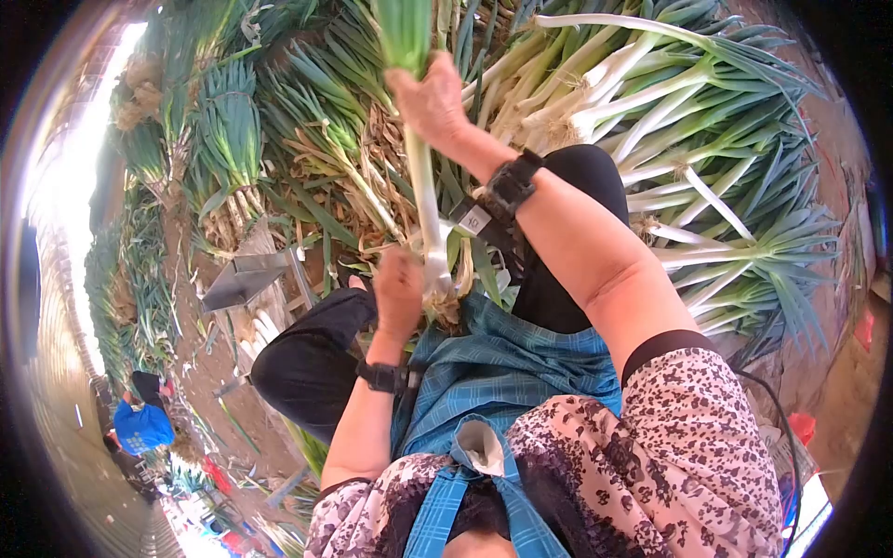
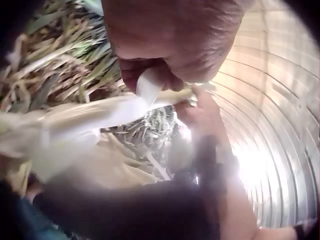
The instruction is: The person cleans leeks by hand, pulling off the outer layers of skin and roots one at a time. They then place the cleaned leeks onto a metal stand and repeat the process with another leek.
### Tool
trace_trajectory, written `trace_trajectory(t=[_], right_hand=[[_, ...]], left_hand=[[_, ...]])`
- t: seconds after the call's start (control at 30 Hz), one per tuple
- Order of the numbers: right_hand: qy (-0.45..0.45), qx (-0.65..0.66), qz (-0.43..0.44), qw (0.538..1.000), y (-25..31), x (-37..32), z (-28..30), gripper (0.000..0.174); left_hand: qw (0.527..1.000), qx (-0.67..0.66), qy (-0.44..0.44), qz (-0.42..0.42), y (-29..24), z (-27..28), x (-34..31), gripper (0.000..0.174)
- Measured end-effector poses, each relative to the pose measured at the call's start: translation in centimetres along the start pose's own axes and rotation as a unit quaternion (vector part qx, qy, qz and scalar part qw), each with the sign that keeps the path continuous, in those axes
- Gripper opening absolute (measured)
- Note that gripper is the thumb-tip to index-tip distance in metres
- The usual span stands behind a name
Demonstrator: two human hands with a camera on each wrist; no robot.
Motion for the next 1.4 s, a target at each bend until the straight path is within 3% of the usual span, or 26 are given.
trace_trajectory(t=[0.03,0.1,0.17,0.23,0.27,0.33,0.37,0.4,0.47,0.5,0.7,0.77,0.8,0.83,0.9,0.93,1.0,1.03,1.07,1.1,1.13,1.17,1.2,1.27,1.33,1.4], right_hand=[[-0.022,0.076,0.012,0.997,0.4,0.5,0.6,0.037],[-0.054,0.108,0.035,0.992,0.0,2.3,1.6,0.036],[-0.054,0.114,0.045,0.991,-0.4,2.2,2.6,0.034],[-0.017,0.153,0.04,0.987,-0.2,2.0,2.5,0.032],[-0.025,0.16,0.013,0.987,0.3,1.4,2.3,0.031],[0.001,0.196,-0.014,0.981,0.7,0.7,2.0,0.03],[0.023,0.231,-0.046,0.972,0.8,0.3,2.0,0.029],[0.036,0.255,-0.065,0.964,1.3,-0.2,2.0,0.028],[0.034,0.245,-0.08,0.966,1.9,-0.1,2.7,0.027],[0.031,0.237,-0.098,0.966,2.1,0.0,3.3,0.026],[-0.025,0.227,-0.136,0.964,1.2,5.0,7.3,0.022],[-0.062,0.265,-0.166,0.948,0.6,5.4,7.9,0.023],[-0.073,0.249,-0.177,0.949,0.2,5.9,8.2,0.023],[-0.072,0.249,-0.179,0.949,-1.0,7.6,9.3,0.023],[-0.083,0.265,-0.155,0.948,-3.5,11.9,11.9,0.024],[-0.125,0.24,-0.13,0.954,-2.7,11.8,12.6,0.025],[-0.175,0.21,-0.152,0.95,-2.4,11.0,11.9,0.024],[-0.219,0.178,-0.167,0.945,-2.1,10.7,11.1,0.024],[-0.263,0.148,-0.177,0.937,-1.6,10.4,10.3,0.026],[-0.263,0.15,-0.176,0.937,-1.3,9.8,9.4,0.026],[-0.267,0.112,-0.176,0.941,-0.8,9.0,8.5,0.028],[-0.271,0.073,-0.175,0.944,-0.4,8.4,7.8,0.032],[-0.274,0.033,-0.173,0.946,-0.1,8.0,7.5,0.037],[-0.263,0.041,-0.161,0.95,-0.1,7.7,7.6,0.039],[-0.258,0.048,-0.154,0.952,-1.0,7.8,8.1,0.042],[-0.292,0.066,-0.136,0.944,-1.7,8.4,9.0,0.043]], left_hand=[[1.0,0.001,-0.005,-0.001,1.9,0.2,-2.5,0.006],[0.975,0.097,0.162,0.118,5.4,1.1,-6.4,0.011],[0.978,0.016,0.044,0.203,5.5,4.0,-3.7,0.026],[0.984,0.102,-0.122,0.079,0.8,5.4,1.2,0.044],[0.981,0.152,-0.12,-0.016,-1.3,5.5,3.7,0.047],[0.998,-0.008,-0.061,-0.03,-5.4,4.5,6.7,0.047],[0.975,-0.218,0.0,0.049,-6.9,2.8,7.1,0.046],[0.974,-0.221,0.0,0.048,-7.0,2.0,7.1,0.046],[0.877,-0.337,0.257,0.226,-6.1,-0.3,6.4,0.048],[0.864,-0.366,0.252,0.237,-5.3,-1.5,5.2,0.052],[0.856,-0.335,0.297,0.258,-5.6,0.0,1.2,0.055],[0.89,-0.273,0.276,0.24,-5.5,1.2,0.8,0.053],[0.883,-0.24,0.292,0.278,-5.7,2.3,0.4,0.048],[0.883,-0.24,0.292,0.28,-4.3,2.6,-1.8,0.048],[0.953,-0.122,0.272,0.046,-0.5,3.3,-6.9,0.045],[0.954,-0.119,0.272,0.046,-0.4,4.2,-7.2,0.045],[0.881,-0.143,0.259,0.368,-0.1,5.9,-8.3,0.044],[0.909,-0.092,0.267,0.307,-1.6,6.5,-5.8,0.047],[0.968,-0.101,0.145,0.179,0.0,5.5,-5.7,0.049],[0.985,-0.048,0.116,0.116,-2.0,5.3,-3.5,0.05],[0.995,0.003,0.086,0.051,-4.7,4.8,-0.9,0.052],[0.995,0.002,0.085,0.049,-6.2,3.6,0.7,0.052],[0.993,0.084,0.064,-0.054,-7.6,2.3,2.1,0.051],[0.973,0.165,0.043,-0.156,-8.3,0.4,3.4,0.049],[0.961,0.192,0.108,-0.166,-7.4,-1.2,3.5,0.032],[0.962,0.174,0.099,-0.184,-5.6,-1.6,3.1,0.025]])
Point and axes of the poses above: each hand's wrist, its own x-axis towards the middle knuckle, its own z-axis out of the back of the hand, y = z × x, the point moved 1 cm from there along x, towards the middle knuckle, and after that the axes turned 7 degrees about -x, right-handed, at the moved point
